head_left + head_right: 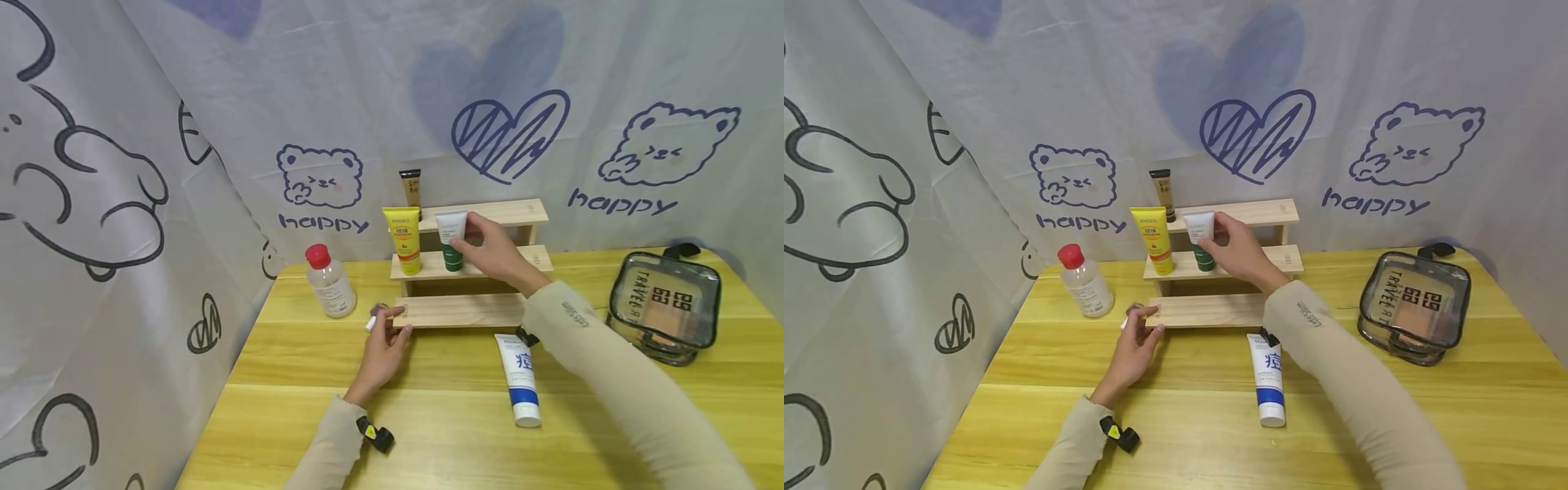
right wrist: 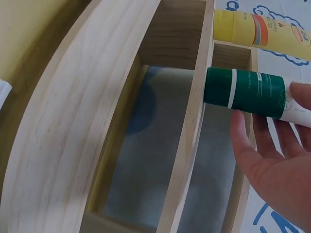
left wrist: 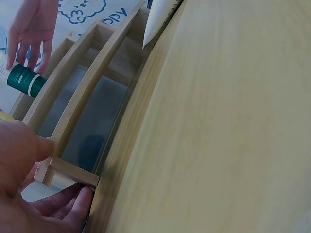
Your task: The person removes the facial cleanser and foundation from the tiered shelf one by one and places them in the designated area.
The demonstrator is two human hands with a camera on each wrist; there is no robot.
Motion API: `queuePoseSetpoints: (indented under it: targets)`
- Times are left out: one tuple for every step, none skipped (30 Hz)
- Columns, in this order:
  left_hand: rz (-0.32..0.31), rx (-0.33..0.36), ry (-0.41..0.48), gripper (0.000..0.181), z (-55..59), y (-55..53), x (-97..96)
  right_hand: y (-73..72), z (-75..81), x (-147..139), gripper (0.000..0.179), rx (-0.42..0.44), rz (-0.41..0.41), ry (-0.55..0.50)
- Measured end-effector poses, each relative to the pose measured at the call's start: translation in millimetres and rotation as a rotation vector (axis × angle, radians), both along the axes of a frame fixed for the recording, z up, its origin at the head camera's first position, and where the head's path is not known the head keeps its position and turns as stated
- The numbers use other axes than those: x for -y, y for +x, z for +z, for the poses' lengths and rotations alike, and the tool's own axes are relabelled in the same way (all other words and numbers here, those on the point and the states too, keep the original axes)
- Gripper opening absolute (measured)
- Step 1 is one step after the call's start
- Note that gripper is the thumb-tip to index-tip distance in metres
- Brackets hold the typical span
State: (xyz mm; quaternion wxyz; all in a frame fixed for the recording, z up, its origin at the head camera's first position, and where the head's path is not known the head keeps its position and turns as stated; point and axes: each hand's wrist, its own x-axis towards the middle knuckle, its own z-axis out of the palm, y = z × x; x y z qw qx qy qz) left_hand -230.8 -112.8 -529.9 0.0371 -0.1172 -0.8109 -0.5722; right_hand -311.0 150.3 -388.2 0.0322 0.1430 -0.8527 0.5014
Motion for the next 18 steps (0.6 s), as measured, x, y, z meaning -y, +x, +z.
queuePoseSetpoints:
  targets:
    - [0.001, 0.002, -0.001, 0.037, 0.1, 0.0, 0.3, -1.1, -0.5, 0.4, 0.041, 0.003, -0.001, 0.001]
    - [0.002, 0.004, -0.001, 0.037, 0.3, 0.0, 0.5, -1.7, -0.8, 0.9, 0.041, 0.004, -0.002, 0.004]
    - [0.002, 0.005, -0.001, 0.037, 0.4, 0.0, 0.8, -1.9, -1.0, 1.1, 0.04, 0.004, -0.001, 0.004]
    - [0.002, 0.006, 0.0, 0.037, 0.5, 0.0, 1.1, -1.9, -1.3, 1.2, 0.04, 0.001, 0.0, 0.004]
    - [0.002, 0.005, 0.001, 0.038, 0.6, -0.1, 1.4, -1.5, -1.6, 1.3, 0.039, -0.003, 0.003, 0.001]
    - [-0.001, 0.001, 0.004, 0.038, 0.4, -0.2, 1.6, -0.9, -1.9, 1.4, 0.038, -0.009, 0.005, 0.0]
    - [-0.002, 0.002, 0.004, 0.038, 0.2, -0.3, 1.8, -0.1, -2.2, 1.5, 0.038, -0.015, 0.008, -0.002]
    - [-0.003, 0.005, 0.005, 0.038, -0.1, -0.4, 1.9, 0.9, -2.5, 1.5, 0.038, -0.023, 0.01, -0.003]
    - [-0.004, 0.008, 0.006, 0.038, -0.6, -0.5, 2.0, 1.9, -2.7, 1.4, 0.037, -0.031, 0.012, -0.006]
    - [-0.003, 0.011, 0.006, 0.038, -1.0, -0.8, 2.1, 3.0, -2.8, 1.4, 0.037, -0.038, 0.013, -0.005]
    - [-0.002, 0.017, 0.006, 0.038, -1.2, -1.0, 2.0, 4.0, -2.6, 1.6, 0.037, -0.043, 0.013, -0.006]
    - [0.0, 0.021, 0.007, 0.038, -1.3, -1.2, 1.9, 4.8, -2.5, 1.6, 0.037, -0.048, 0.012, -0.003]
    - [0.001, 0.027, 0.005, 0.038, -1.3, -1.3, 1.7, 5.9, -2.0, 1.3, 0.037, -0.052, 0.01, -0.001]
    - [0.0, 0.029, 0.005, 0.038, -1.2, -1.4, 1.5, 7.2, -1.2, 0.8, 0.037, -0.055, 0.006, 0.003]
    - [-0.002, 0.029, 0.005, 0.038, -0.9, -1.4, 1.4, 8.5, -0.3, 0.0, 0.037, -0.057, 0.004, 0.008]
    - [-0.004, 0.028, 0.005, 0.038, -0.7, -1.4, 1.3, 10.1, 0.8, -1.0, 0.037, -0.061, 0.002, 0.014]
    - [-0.005, 0.028, 0.004, 0.039, -0.3, -1.2, 1.2, 11.6, 2.0, -2.2, 0.037, -0.066, -0.001, 0.019]
    - [-0.005, 0.027, 0.002, 0.039, -0.1, -1.0, 1.4, 13.3, 3.4, -3.6, 0.037, -0.074, -0.002, 0.027]
